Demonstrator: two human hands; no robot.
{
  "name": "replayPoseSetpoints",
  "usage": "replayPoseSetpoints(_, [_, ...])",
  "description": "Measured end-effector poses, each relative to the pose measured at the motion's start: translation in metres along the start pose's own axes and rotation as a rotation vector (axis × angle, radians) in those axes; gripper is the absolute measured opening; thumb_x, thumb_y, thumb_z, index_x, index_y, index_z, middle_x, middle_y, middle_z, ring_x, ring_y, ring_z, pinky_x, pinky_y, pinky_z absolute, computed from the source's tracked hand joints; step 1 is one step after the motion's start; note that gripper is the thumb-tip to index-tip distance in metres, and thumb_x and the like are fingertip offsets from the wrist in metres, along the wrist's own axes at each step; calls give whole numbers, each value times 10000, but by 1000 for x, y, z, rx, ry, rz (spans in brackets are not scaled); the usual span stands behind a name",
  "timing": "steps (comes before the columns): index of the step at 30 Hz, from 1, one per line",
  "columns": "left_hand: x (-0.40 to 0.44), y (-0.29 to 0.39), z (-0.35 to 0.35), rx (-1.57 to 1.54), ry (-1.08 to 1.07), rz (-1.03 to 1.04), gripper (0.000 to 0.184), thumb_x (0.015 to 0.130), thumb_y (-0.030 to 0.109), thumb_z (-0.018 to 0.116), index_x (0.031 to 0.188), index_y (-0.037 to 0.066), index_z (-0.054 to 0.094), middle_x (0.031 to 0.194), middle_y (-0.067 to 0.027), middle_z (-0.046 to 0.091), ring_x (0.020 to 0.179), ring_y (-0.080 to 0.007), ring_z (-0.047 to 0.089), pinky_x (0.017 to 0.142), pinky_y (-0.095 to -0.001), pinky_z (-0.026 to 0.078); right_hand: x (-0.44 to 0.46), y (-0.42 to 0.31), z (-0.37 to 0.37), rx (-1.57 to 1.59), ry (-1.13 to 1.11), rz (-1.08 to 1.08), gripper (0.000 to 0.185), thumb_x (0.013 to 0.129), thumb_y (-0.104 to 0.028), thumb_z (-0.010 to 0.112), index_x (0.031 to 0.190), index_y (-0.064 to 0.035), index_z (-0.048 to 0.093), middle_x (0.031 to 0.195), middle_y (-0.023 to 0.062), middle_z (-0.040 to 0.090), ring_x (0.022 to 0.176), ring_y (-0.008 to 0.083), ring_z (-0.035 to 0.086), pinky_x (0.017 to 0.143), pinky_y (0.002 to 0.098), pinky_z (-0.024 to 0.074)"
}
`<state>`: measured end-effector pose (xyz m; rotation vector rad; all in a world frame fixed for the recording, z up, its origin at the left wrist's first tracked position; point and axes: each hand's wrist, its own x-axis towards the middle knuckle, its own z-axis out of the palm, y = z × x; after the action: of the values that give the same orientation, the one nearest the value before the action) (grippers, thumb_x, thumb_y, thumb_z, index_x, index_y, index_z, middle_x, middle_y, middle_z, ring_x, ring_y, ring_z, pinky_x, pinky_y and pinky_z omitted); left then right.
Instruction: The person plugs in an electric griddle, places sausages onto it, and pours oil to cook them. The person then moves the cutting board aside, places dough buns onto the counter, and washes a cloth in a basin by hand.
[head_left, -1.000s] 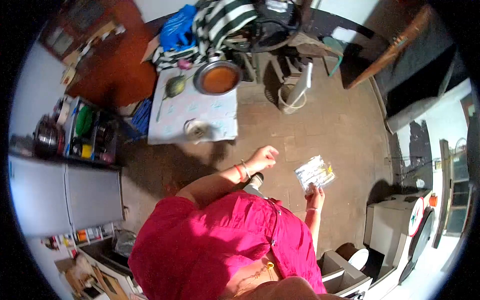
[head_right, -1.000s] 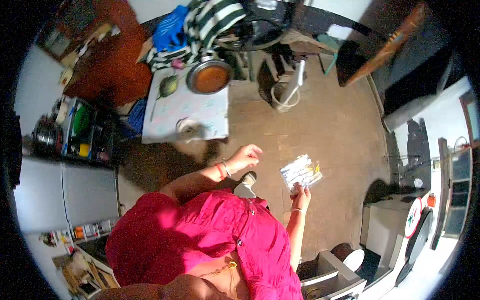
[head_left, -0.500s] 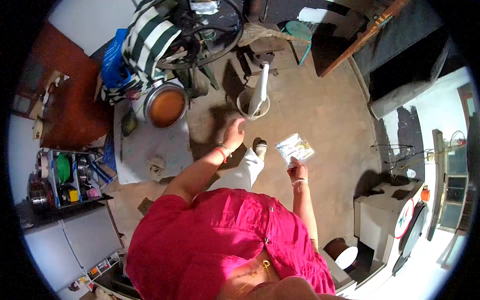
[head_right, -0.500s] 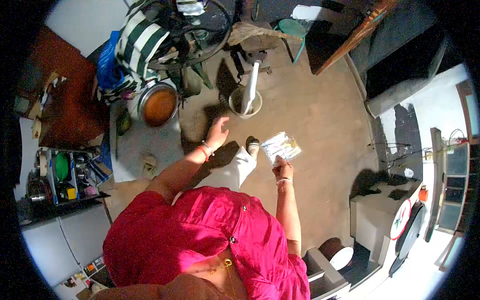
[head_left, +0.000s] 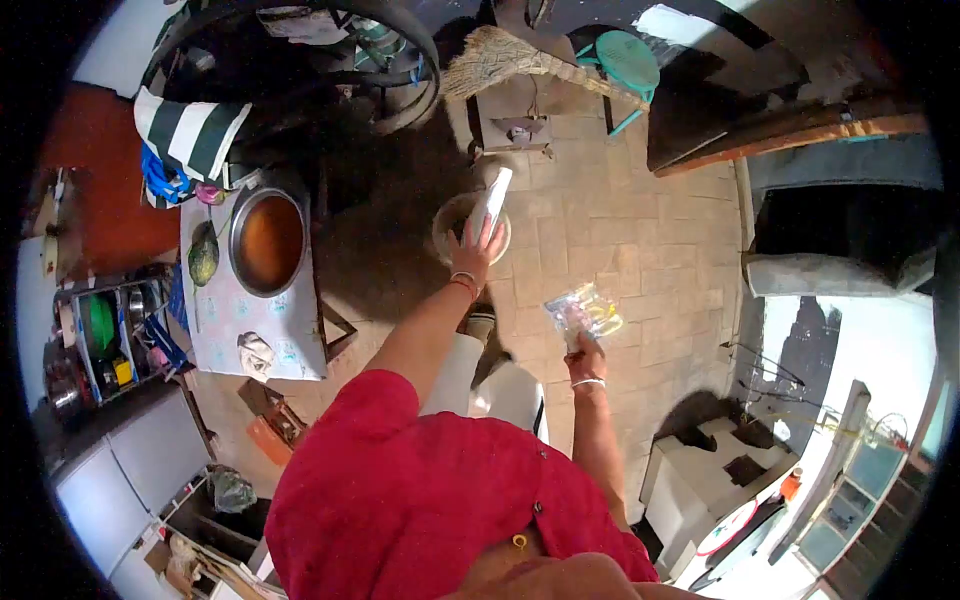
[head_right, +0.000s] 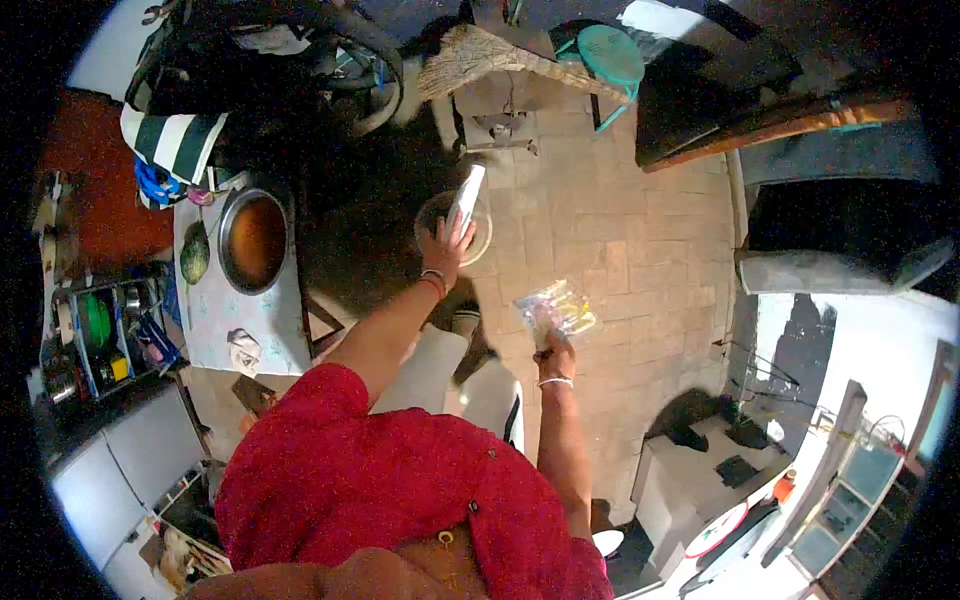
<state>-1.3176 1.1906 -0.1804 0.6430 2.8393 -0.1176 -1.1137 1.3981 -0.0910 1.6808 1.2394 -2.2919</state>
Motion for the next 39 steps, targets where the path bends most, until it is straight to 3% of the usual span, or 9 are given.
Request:
replayPoseSetpoints(1, [0,-5,-1,56,3,38,754,843,94,529,1457,266,127,1516,-94,104,1297,-338,315,927,-583,388,9,-4,4,-8,-34,8,77,817,-176,594,851,-111,570,741,9,532,566,133,475,471,278,392])
replayPoseSetpoints(5, [6,-14,-1,-112,10,4,688,829,51,514,1438,164,215,1432,-195,242,1059,-326,536,701,-378,536,43,-15,33,-180,-157,-6,140,812,-185,593,878,-64,567,711,23,535,513,128,471,439,267,397])
replayPoseSetpoints(11, [21,-17,13,-845,-59,-501,446,852,106,517,1289,124,429,1032,-201,609,837,-385,604,681,-438,497,91,-22,104,-468,-330,-144,191,821,-212,615,854,-28,578,657,30,533,471,109,474,409,252,381])
replayPoseSetpoints(15, [21,-19,63,-1167,209,-844,253,889,271,529,874,34,614,751,-216,615,753,-402,595,640,-465,447,135,-7,140,-703,-453,-382,172,831,-184,597,840,-14,571,597,54,527,478,124,507,433,276,409])
replayPoseSetpoints(18, [20,-23,74,-990,307,-664,298,907,315,493,878,40,602,750,-230,601,748,-419,582,636,-470,444,116,-28,175,-962,-495,-754,175,820,-152,584,874,13,565,624,112,549,545,163,534,512,320,446])
replayPoseSetpoints(25, [30,-12,23,-1011,259,-682,290,932,302,434,898,51,575,849,-224,602,788,-424,569,657,-485,451,125,-31,197,-1446,-588,-569,310,764,-206,614,975,12,553,920,226,627,911,416,584,776,461,473])
replayPoseSetpoints(33, [28,1,-1,-940,162,-633,208,888,221,487,1008,78,579,1014,-179,577,889,-380,580,745,-456,483,237,16,261,-1482,-540,-419,402,817,-245,629,1069,12,449,861,232,617,716,360,641,541,417,516])
replayPoseSetpoints(38, [10,-4,-1,-977,194,-664,348,892,204,529,1204,59,474,993,-192,575,923,-331,572,815,-404,476,197,-28,272,-1563,-696,10,401,871,-236,590,1181,-29,440,839,207,624,694,313,642,438,350,493])
replayPoseSetpoints(39, [4,-7,-4,-989,204,-674,363,888,193,535,1219,66,460,990,-192,576,927,-324,573,823,-399,476,218,-20,254,-1744,-918,-374,450,872,-262,584,1226,-27,436,903,210,629,778,319,638,545,367,505])
